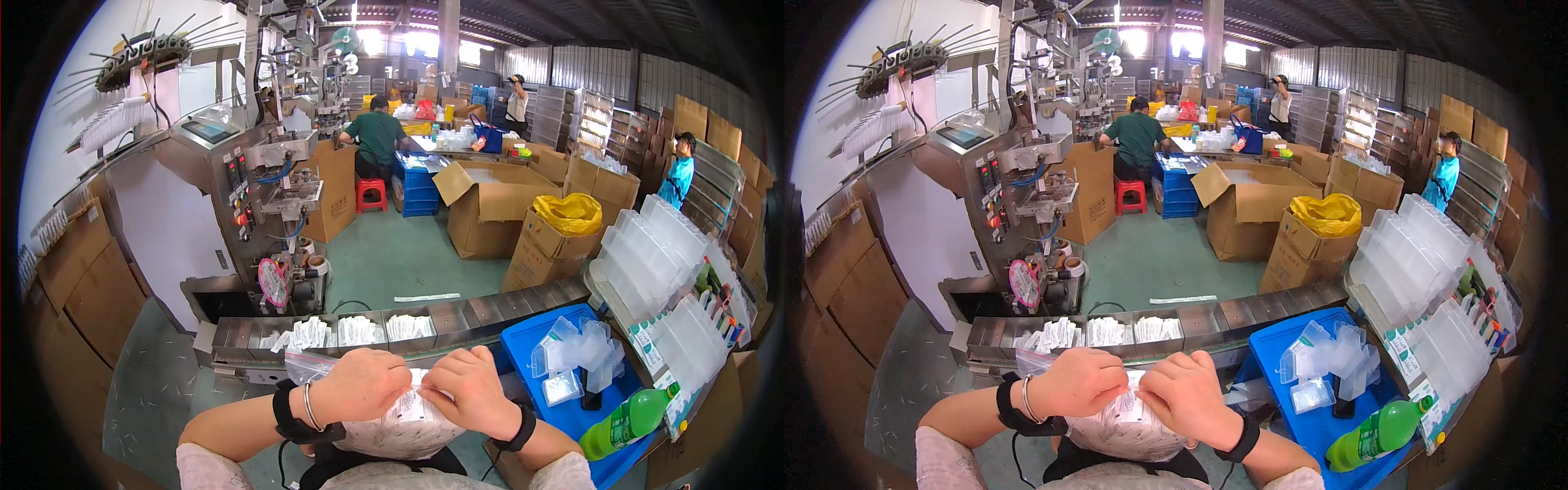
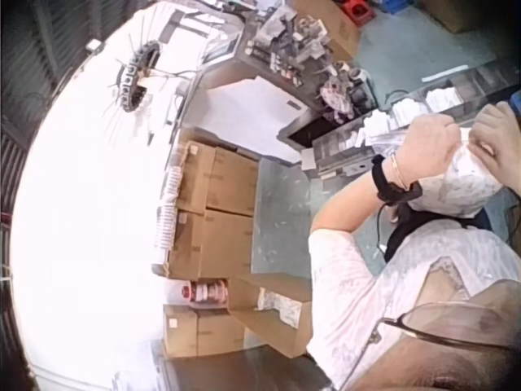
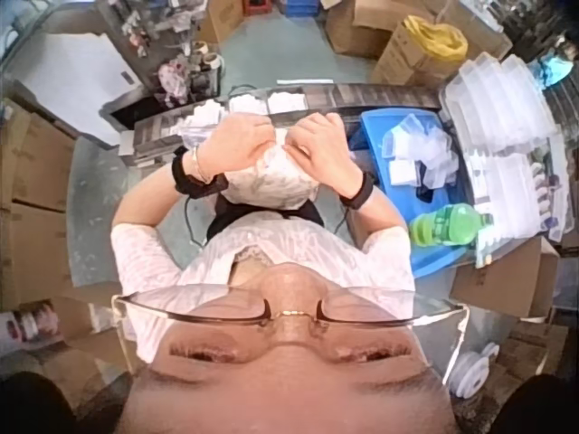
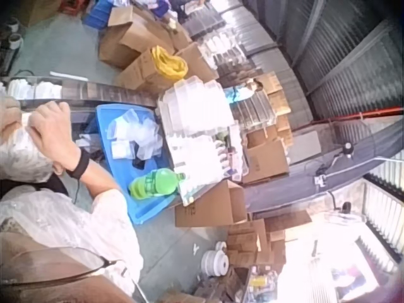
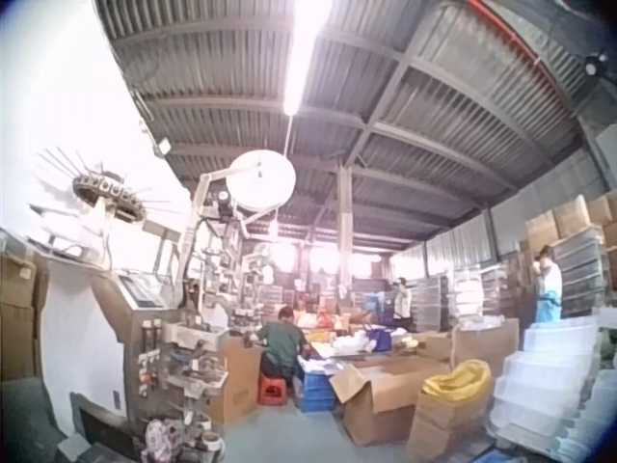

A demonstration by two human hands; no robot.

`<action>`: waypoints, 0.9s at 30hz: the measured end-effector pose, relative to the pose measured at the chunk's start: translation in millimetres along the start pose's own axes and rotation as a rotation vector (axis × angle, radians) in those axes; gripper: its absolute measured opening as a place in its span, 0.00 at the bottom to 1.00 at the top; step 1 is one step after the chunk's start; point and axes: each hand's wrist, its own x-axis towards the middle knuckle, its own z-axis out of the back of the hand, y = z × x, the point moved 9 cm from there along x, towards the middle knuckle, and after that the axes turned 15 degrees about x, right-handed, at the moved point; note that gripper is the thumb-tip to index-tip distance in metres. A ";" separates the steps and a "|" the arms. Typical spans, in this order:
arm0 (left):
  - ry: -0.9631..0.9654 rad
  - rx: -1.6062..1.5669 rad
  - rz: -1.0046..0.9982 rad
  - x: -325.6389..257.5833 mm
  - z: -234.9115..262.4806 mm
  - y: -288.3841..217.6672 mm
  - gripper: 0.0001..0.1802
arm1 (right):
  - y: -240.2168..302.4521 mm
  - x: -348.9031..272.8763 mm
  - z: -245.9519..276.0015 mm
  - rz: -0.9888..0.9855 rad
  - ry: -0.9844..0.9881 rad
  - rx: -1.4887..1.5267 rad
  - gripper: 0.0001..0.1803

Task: Collecting small white packets from a conveyor belt and putting them into a large plastic bag.

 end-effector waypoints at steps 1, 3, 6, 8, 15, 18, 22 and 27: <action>0.004 -0.023 0.009 0.5 2.8 0.4 0.07 | 2.0 -1.1 -2.4 0.023 0.020 0.013 0.07; 0.006 -0.047 0.019 -0.9 4.5 3.5 0.07 | -2.6 -3.1 -0.6 0.017 0.015 0.011 0.07; 0.002 0.036 -0.003 -4.4 3.9 7.1 0.07 | 0.9 4.0 -1.4 -0.016 0.002 0.001 0.07; -0.005 0.007 0.014 -6.4 5.2 9.3 0.06 | 0.5 6.7 -2.9 -0.040 -0.014 0.001 0.07; 0.041 0.067 0.009 -17.0 10.6 13.9 0.06 | 3.5 9.1 -10.1 -0.019 0.015 0.042 0.06; 0.030 0.009 0.029 -19.5 11.6 17.5 0.06 | 3.4 12.3 -16.7 -0.006 0.024 0.055 0.06; 0.023 0.022 0.036 -22.4 21.2 22.6 0.05 | 4.3 13.6 -19.9 0.026 0.075 0.054 0.05; 0.072 0.037 0.055 -24.5 22.6 23.5 0.05 | 4.9 16.2 -24.8 0.039 0.067 0.073 0.06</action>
